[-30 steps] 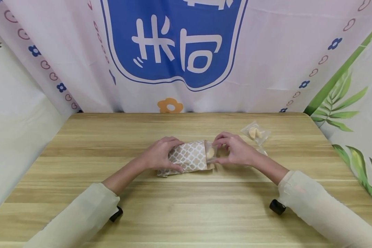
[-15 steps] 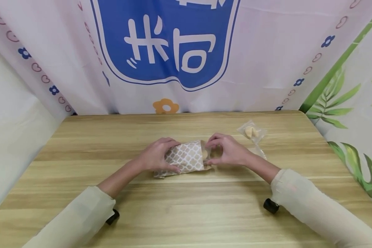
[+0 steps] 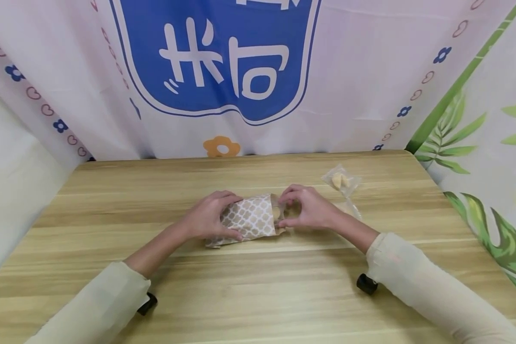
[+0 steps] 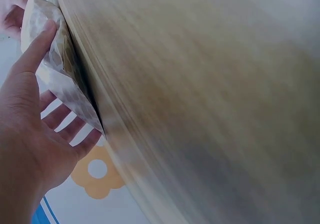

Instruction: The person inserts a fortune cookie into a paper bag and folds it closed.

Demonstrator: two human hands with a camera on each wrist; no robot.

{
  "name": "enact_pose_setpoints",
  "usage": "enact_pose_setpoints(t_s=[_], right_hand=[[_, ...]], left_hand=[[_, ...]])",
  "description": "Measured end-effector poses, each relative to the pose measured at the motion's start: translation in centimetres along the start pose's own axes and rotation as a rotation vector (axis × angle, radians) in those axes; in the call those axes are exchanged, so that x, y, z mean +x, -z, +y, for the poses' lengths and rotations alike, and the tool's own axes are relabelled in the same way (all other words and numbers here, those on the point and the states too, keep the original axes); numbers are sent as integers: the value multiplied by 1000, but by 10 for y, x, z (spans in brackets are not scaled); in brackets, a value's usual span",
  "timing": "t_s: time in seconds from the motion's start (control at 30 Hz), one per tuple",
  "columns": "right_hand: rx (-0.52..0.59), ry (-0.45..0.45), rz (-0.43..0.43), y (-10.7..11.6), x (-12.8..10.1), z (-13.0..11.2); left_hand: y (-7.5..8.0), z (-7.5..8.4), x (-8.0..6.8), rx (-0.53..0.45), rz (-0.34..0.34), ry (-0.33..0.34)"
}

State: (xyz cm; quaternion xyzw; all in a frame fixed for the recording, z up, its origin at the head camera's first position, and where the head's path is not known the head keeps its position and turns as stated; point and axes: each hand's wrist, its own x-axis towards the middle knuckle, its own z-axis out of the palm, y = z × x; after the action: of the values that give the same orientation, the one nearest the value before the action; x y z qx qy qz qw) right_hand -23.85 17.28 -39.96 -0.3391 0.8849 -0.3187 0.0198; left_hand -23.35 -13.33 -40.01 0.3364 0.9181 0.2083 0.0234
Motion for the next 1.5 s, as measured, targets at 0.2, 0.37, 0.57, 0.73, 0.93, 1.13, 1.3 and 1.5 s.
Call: enact_pose_setpoints(t_s=[0.2, 0.37, 0.57, 0.73, 0.93, 1.13, 1.3, 1.5], right_hand=[[17, -2, -6, -2, 1, -1], [26, 13, -4, -3, 1, 0], [42, 43, -2, -4, 5, -3], [32, 61, -3, -6, 8, -4], [31, 78, 18, -8, 11, -3], [63, 36, 18, -6, 10, -3], [57, 8, 28, -5, 7, -3], [44, -60, 24, -4, 6, -4]], left_hand=[[0, -2, -2, 2, -1, 3], [0, -2, -2, 3, -7, 7], [0, -2, -1, -3, -23, 16], [-1, -2, 0, -3, -25, 17], [1, -1, 1, -8, -27, 24], [3, 0, 0, -13, -29, 32], [4, 1, -1, -15, -38, 41], [3, 0, -1, -16, -30, 35]])
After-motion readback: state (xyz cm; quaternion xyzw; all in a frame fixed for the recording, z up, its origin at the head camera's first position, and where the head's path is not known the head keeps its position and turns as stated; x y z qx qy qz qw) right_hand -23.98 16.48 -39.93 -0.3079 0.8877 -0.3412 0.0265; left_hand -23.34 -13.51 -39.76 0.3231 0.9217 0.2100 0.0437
